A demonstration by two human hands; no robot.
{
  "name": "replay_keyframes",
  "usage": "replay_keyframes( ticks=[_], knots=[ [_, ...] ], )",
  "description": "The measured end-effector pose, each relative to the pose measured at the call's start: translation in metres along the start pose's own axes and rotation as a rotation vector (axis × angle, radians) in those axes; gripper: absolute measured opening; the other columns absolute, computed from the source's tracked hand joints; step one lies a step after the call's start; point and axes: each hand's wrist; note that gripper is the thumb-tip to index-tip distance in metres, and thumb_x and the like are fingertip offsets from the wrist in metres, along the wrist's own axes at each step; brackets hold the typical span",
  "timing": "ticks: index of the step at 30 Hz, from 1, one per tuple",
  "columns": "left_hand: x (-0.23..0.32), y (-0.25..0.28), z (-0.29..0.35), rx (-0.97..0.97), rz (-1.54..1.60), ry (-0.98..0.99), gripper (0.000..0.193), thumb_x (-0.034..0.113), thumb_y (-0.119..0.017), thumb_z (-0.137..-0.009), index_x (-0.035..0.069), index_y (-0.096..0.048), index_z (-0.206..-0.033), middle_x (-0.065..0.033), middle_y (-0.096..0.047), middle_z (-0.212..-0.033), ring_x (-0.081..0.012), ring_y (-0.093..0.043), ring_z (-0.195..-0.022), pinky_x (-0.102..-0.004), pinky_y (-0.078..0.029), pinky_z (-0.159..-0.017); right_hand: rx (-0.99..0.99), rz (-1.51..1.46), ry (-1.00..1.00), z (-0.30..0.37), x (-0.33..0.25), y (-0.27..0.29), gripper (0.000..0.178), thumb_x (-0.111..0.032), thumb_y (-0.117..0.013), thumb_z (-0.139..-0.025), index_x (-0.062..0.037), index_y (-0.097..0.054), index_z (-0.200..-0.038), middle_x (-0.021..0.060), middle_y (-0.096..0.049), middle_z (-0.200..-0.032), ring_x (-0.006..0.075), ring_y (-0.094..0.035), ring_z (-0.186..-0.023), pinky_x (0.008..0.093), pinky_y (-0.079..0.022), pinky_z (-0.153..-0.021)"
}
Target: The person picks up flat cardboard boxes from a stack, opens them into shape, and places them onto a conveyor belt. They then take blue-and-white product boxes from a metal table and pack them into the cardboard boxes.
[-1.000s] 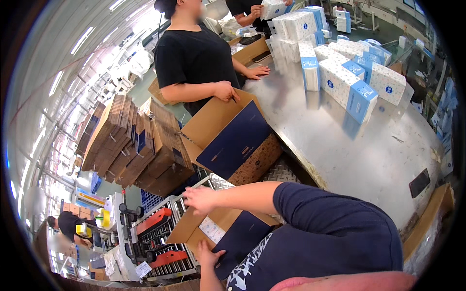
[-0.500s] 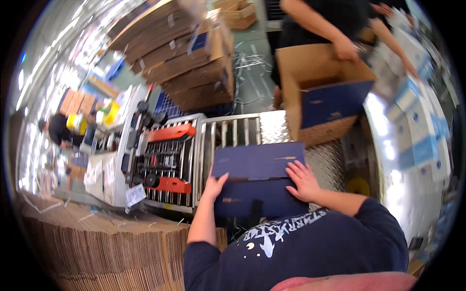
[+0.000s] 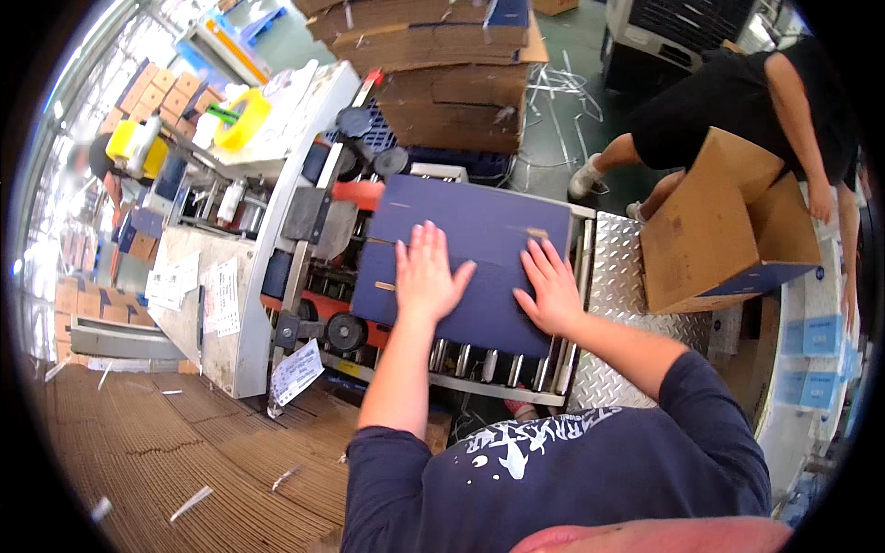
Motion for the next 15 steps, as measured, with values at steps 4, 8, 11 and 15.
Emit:
replay_keyframes(
  ticks=[4, 8, 11, 15],
  knots=[
    [-0.062, 0.003, -0.015, 0.141, 0.206, 0.028, 0.049, 0.032, -0.056, -0.086, -0.005, -0.055, -0.118, -0.0226, -0.048, -0.131, -0.0347, -0.040, -0.128, -0.0465, -0.026, -0.108, -0.047, -0.001, 0.026, -0.050, -0.029, -0.015, 0.065, -0.042, -0.054, -0.084, -0.0031, -0.040, -0.134, 0.0139, -0.028, -0.147, 0.0319, -0.019, -0.139, 0.0594, -0.023, -0.105],
    [-0.105, -0.006, -0.016, 0.187, 0.186, 0.078, 0.048, 0.030, -0.053, -0.088, -0.007, -0.053, -0.120, -0.0234, -0.047, -0.132, -0.0361, -0.039, -0.128, -0.0408, -0.028, -0.109, -0.016, -0.029, 0.080, -0.083, -0.059, -0.036, 0.069, -0.047, -0.050, -0.086, -0.0023, -0.037, -0.136, 0.0144, -0.027, -0.148, 0.0311, -0.017, -0.139, 0.0600, -0.022, -0.105],
    [-0.067, -0.001, -0.010, 0.051, -0.026, 0.241, 0.057, 0.035, -0.046, -0.090, -0.004, -0.043, -0.131, -0.0245, -0.035, -0.141, -0.0383, -0.029, -0.134, -0.0464, -0.023, -0.110, -0.076, -0.123, 0.159, -0.100, -0.079, -0.048, 0.073, -0.054, -0.043, -0.088, -0.0021, -0.034, -0.138, 0.0138, -0.022, -0.150, 0.0300, -0.013, -0.141, 0.0628, -0.019, -0.105],
    [-0.005, 0.004, 0.013, 0.009, 0.032, 0.254, 0.076, 0.046, -0.056, -0.082, 0.002, -0.033, -0.140, -0.0177, -0.025, -0.148, -0.0336, -0.019, -0.139, -0.0472, -0.016, -0.112, -0.075, -0.782, 0.335, -0.114, -0.044, -0.058, 0.051, -0.034, -0.032, -0.099, 0.0004, -0.038, -0.136, 0.0179, -0.030, -0.146, 0.0308, -0.018, -0.140, 0.0397, -0.012, -0.114]
  ],
)
Point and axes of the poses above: each hand's wrist, its own z-axis away from the middle knuckle, its own y-axis out of the back of the hand, x = y × z
